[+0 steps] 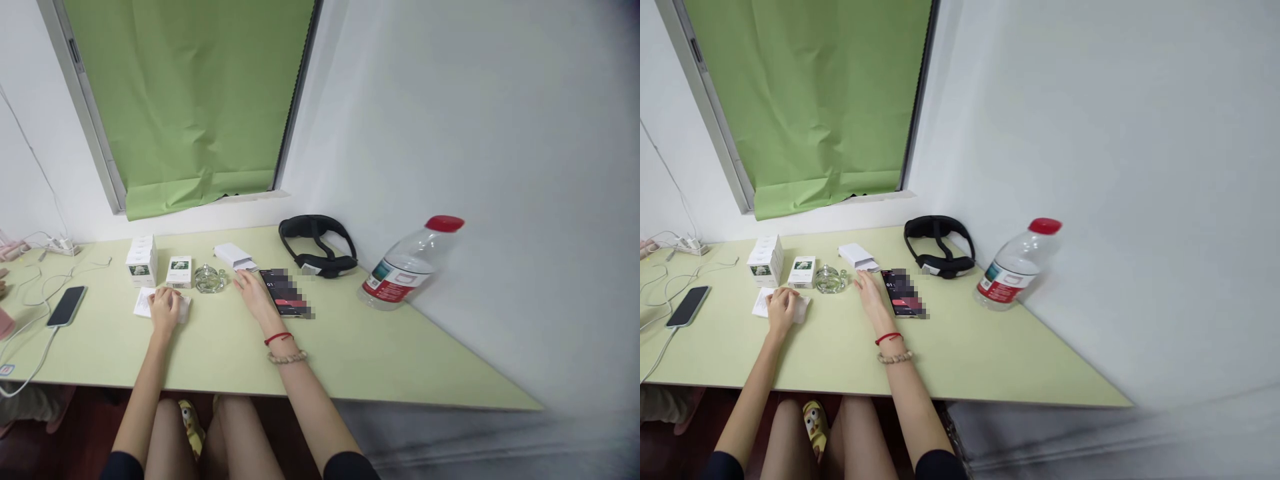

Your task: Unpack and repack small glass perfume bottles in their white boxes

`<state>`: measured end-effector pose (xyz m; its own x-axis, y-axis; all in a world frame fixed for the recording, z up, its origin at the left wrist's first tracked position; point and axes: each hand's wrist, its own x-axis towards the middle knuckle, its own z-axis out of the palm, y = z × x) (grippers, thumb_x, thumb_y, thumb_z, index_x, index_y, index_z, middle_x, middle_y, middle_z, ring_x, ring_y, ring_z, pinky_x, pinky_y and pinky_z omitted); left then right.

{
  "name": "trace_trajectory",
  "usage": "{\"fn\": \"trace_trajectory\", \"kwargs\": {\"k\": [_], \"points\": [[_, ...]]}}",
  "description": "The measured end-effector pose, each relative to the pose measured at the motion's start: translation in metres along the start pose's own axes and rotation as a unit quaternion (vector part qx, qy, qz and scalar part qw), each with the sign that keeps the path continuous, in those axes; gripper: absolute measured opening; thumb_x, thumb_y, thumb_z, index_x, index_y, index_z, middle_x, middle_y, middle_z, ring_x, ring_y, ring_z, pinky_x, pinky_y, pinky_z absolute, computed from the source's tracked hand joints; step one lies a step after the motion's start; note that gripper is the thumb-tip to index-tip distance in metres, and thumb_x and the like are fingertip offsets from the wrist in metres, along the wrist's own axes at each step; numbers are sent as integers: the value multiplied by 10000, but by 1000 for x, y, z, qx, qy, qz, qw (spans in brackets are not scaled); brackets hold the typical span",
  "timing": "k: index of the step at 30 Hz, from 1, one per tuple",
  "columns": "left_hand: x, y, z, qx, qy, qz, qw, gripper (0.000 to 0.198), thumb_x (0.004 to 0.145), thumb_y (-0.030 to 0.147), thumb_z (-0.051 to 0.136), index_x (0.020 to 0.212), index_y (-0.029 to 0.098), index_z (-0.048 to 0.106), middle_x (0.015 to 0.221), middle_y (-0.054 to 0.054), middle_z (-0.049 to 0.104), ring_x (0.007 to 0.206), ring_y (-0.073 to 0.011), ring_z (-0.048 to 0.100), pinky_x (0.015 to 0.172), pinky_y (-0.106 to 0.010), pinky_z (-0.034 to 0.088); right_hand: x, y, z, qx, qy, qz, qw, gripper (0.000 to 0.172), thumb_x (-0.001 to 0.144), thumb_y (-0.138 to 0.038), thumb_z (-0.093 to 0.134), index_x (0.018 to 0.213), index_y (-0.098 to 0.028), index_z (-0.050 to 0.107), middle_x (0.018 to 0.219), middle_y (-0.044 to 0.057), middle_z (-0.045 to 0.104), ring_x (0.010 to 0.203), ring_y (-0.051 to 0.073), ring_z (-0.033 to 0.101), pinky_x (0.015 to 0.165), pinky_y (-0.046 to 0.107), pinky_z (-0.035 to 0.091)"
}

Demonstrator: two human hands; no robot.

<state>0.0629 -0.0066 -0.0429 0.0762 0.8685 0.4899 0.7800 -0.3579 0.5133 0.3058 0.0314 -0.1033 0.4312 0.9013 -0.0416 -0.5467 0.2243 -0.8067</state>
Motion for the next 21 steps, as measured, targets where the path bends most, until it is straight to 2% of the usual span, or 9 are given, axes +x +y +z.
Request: {"fn": "trace_trajectory", "kwargs": {"k": [3,10,13,18,21], "points": [[0,0,0,1,-1,2,1000,271,919,197,398,789,214,635,956,-61,691,1034,-226,589,958,-432,315,-6,-3,6,22,10,39,999,193,671,-264,692,833,-204,606,1135,49,641,1189,196,572,911,294,542],[-1,1,-1,3,-6,-2,1000,271,926,191,400,799,208,639,959,-48,688,1036,-219,592,942,-418,315,-11,-12,9,38,25,57,997,282,656,-211,726,908,-220,600,1197,36,641,1193,190,585,910,287,541],[-1,2,-1,1,-8,2,1000,267,922,183,405,794,207,638,957,-52,688,1030,-218,594,934,-415,317,-11,-13,8,36,18,76,996,315,654,-197,731,944,-224,609,1164,47,662,1182,197,600,890,285,550],[-2,2,-2,-16,2,18,1000,261,922,180,409,804,204,640,961,-48,693,1013,-206,601,913,-399,321,-12,-11,7,19,11,84,996,237,690,-216,688,906,-203,592,1052,74,696,1093,210,652,772,260,567],[-3,0,-1,-35,14,40,999,270,923,184,398,815,199,645,953,-42,693,980,-193,606,898,-385,327,-14,-12,8,-12,42,77,996,326,699,-206,650,1019,-201,586,1015,55,694,969,184,687,698,223,552]]}}
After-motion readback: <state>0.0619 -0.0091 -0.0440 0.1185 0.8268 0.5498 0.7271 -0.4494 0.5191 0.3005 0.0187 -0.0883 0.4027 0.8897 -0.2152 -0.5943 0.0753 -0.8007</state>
